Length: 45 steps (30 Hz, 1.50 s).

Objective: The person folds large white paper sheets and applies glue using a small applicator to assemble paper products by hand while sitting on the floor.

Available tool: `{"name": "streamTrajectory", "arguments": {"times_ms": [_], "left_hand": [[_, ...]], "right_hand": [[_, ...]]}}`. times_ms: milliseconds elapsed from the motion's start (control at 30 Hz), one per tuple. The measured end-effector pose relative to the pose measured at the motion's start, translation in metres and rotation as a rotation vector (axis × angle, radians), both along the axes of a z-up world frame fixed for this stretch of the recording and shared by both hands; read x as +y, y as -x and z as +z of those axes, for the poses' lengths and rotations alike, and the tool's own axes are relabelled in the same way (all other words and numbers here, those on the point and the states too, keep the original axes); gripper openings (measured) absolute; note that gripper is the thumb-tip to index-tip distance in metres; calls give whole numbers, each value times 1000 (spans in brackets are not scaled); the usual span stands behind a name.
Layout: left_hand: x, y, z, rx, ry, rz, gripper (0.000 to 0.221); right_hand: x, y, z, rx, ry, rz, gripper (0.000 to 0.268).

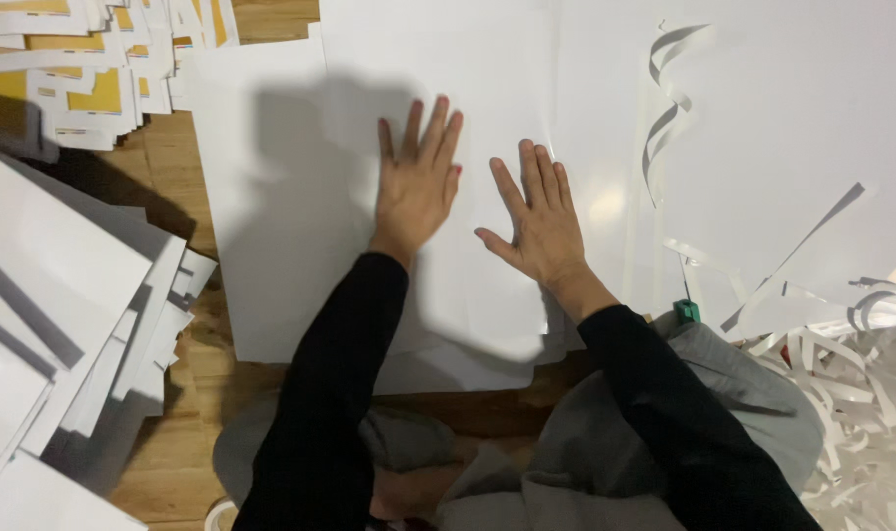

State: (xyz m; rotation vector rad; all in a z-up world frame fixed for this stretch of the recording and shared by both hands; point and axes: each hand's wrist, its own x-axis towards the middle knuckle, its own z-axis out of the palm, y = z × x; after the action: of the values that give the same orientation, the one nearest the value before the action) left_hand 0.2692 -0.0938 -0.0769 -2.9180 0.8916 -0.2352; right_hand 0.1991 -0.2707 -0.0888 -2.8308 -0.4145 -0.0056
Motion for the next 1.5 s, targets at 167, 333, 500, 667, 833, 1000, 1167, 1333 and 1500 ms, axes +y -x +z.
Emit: {"name": "streamTrajectory", "arguments": {"times_ms": [167,333,500,667,833,1000,1167,1333,1500], "left_hand": [[20,105,-1,232,252,-118,57],[47,149,2,306,206,-217,74],[47,130,48,623,56,134,121],[48,130,41,573,-28,135,124],[51,123,19,278,264,39,125],[52,110,10,366,276,71,130],[53,111,6,492,226,87,127],[53,109,5,389,236,92,124],[53,114,6,364,380,79,133]], "right_hand": [[3,-1,1,165,127,15,74],[7,8,2,108,105,7,74],[16,44,6,-3,58,44,79],[18,55,2,77,88,155,79],[13,-23,-3,71,54,69,80],[11,-114,8,173,100,2,79],[3,-163,-8,37,-16,52,65],[7,-160,-1,-10,-9,82,65],[26,-94,6,62,160,228,69]]}}
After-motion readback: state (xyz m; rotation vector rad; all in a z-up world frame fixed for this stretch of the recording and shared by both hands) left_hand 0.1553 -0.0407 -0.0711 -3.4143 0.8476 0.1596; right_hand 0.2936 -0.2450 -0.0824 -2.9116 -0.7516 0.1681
